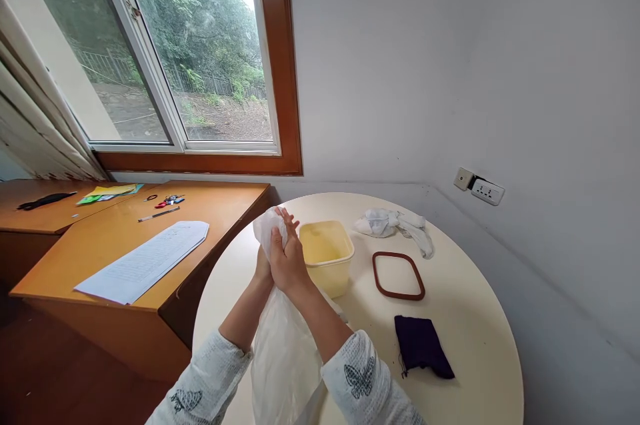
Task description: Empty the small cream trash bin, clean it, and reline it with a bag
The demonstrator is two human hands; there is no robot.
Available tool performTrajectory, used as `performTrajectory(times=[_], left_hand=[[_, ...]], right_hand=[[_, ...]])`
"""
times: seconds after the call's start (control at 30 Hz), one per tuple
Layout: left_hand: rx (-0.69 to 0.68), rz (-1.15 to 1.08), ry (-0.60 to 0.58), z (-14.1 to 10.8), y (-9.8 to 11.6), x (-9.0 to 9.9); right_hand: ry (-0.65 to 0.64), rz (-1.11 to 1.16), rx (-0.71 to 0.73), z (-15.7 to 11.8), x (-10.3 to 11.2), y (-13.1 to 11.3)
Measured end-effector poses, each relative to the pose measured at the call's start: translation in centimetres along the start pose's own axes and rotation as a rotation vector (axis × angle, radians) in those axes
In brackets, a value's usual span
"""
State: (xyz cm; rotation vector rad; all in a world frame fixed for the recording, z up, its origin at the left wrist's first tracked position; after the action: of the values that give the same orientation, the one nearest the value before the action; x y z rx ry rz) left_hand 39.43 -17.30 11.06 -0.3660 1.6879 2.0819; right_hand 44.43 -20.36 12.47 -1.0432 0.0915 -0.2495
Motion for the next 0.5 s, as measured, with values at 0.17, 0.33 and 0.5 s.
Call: performTrajectory(times=[0.17,0.33,0.5], left_hand=[[0.102,-0.179,-0.083,-1.2,0.9,-0.8],[0.111,-0.056,-0.14,-2.1,2.5,-1.2],[0.065,0.014,-0.064,-1.3,2.8,-0.8]], right_hand=[[-0.015,-0.288,0.13,0.4,0.1,0.3],[-0.001,-0.734,0.26,0.5,0.1,-0.1],[-0.003,-0.827,0.304,-0.3,-0.1,-0.2]])
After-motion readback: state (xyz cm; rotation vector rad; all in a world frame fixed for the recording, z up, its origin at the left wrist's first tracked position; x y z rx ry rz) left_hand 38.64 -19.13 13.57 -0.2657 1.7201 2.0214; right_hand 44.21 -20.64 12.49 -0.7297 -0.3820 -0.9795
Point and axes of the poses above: each hand's wrist, its own z-axis towards the middle knuckle, its own x-axis out of the back of the hand, y = z × x, the point moved 3 cm from there along z, towards the middle knuckle
